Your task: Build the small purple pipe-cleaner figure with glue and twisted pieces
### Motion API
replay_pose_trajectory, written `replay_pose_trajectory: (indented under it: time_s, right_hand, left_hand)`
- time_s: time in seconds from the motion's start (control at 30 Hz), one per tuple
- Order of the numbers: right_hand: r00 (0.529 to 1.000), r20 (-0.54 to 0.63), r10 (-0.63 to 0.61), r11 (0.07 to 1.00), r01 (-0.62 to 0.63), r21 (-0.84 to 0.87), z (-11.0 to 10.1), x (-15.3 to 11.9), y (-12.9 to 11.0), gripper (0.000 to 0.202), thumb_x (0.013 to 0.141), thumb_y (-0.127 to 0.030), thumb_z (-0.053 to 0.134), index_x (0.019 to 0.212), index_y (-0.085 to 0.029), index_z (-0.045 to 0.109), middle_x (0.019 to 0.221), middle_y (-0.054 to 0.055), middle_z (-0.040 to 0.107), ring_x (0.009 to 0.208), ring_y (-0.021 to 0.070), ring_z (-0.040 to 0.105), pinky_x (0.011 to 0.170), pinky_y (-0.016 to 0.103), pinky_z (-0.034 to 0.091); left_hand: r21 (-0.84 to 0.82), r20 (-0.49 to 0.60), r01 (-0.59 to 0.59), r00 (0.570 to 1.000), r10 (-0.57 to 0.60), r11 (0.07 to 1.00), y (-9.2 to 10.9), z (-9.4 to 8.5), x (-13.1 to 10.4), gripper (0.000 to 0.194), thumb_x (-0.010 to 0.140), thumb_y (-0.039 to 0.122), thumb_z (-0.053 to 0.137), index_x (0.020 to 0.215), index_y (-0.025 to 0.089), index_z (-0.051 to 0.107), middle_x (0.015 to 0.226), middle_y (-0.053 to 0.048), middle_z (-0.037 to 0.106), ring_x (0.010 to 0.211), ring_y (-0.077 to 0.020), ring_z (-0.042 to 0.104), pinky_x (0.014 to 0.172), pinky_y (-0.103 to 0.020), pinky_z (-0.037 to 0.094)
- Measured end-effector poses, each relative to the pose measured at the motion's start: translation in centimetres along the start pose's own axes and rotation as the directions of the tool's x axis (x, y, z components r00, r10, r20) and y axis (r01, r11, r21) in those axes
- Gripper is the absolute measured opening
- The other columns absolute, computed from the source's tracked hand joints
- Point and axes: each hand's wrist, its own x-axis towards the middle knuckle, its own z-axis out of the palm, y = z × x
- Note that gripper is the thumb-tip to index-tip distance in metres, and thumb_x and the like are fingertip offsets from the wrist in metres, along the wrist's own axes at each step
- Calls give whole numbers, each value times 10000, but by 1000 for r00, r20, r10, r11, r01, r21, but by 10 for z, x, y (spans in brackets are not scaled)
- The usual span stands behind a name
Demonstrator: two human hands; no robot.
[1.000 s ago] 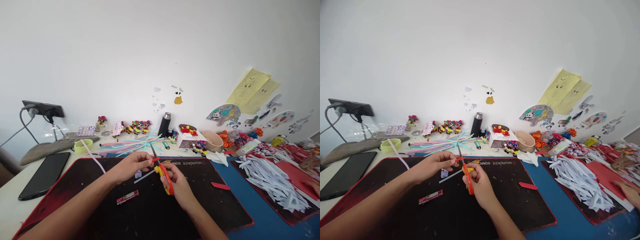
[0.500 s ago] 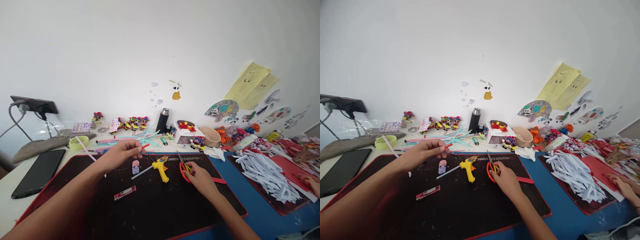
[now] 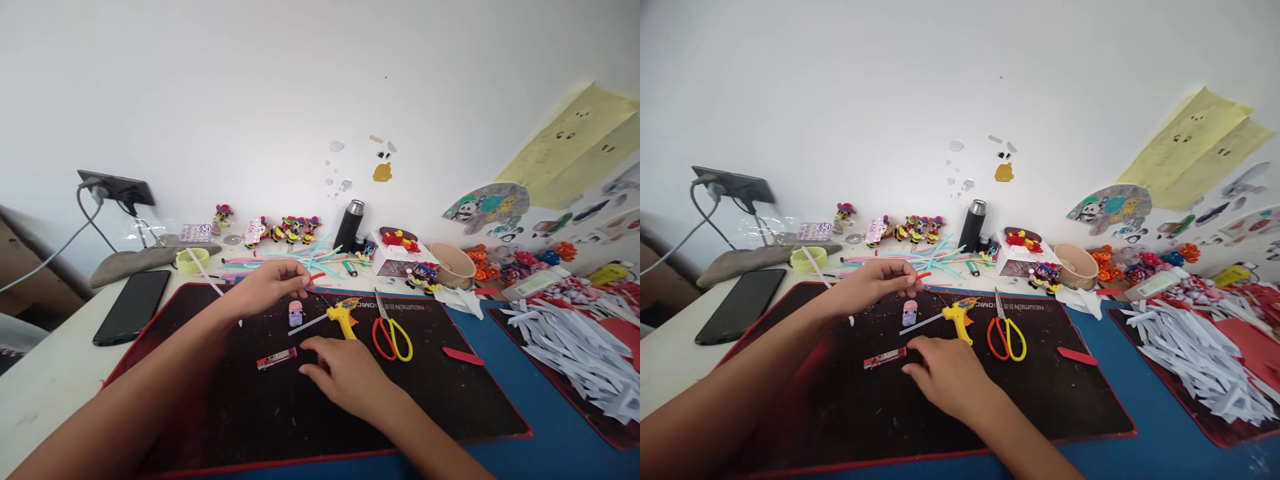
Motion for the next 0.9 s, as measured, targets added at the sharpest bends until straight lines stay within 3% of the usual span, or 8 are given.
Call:
replay_pose_trajectory:
  time_s: [0.1,0.3,0.43,0.57,0.67,0.73,0.83,0.9]
  right_hand:
    - [995,62,-76,985,84,-152,17,23,-16,329,1001,-416,653,1261,-215,676,1061,97,810,910,286,761,733,324,475]
    - [986,148,-82,957,119,-265,37,46,-22,241,995,-409,647,1080,-187,679,872,89,796,779,283,754,637,311,418]
    - [995,76,-68,993,75,-94,39,48,-19,216,912,-414,725,974,-216,664,779,31,751,694,225,696,582,284,325]
    - [997,-66,35,968,-18,252,29,51,-5,168,907,-310,683,820,-214,575,653,-39,617,577,131,556,557,247,311]
    - [987,-125,97,843,-15,538,19,62,12,236,939,-346,662,790,-220,528,643,-54,560,564,117,520,550,233,359]
    - [987,-111,117,713,-6,701,13,73,21,253,956,-393,651,812,-223,531,640,-60,551,507,108,504,507,230,377]
    - [989,-78,124,516,3,857,11,91,29,236,941,-415,658,869,-221,544,687,-54,614,454,96,524,456,220,416]
    - [991,-59,120,431,1,902,12,99,31,226,921,-408,665,899,-222,539,715,-51,650,442,94,559,439,208,432]
  left_hand:
    - [-12,13,9,1000,-9,1000,0,1,0,351,877,537,700,895,187,688,945,-59,760,802,-187,672,746,-319,539]
    - [25,72,21,997,-23,999,2,2,0,333,908,521,657,910,189,688,849,-37,733,780,-187,660,753,-317,537]
    - [66,35,17,999,-19,998,-1,-2,1,330,909,525,651,892,197,686,803,-26,721,798,-201,669,768,-323,535]
    - [120,-49,7,999,-1,993,-3,-14,1,348,910,545,648,893,199,690,806,-19,706,780,-190,636,740,-302,497]
    - [51,-121,-3,993,9,999,-3,-25,2,344,914,534,656,869,195,695,861,-25,712,765,-171,605,738,-292,474]
    - [-36,-160,-3,987,-3,999,-4,-29,2,337,902,521,682,847,189,692,892,-31,724,753,-162,596,733,-291,470]
    - [-107,-178,22,983,-40,994,-5,-28,4,327,884,507,719,850,183,699,896,-36,728,776,-169,613,727,-290,471]
    - [-117,-157,50,985,-68,992,-7,-23,6,321,885,502,725,864,183,706,875,-29,721,792,-174,623,729,-289,475]
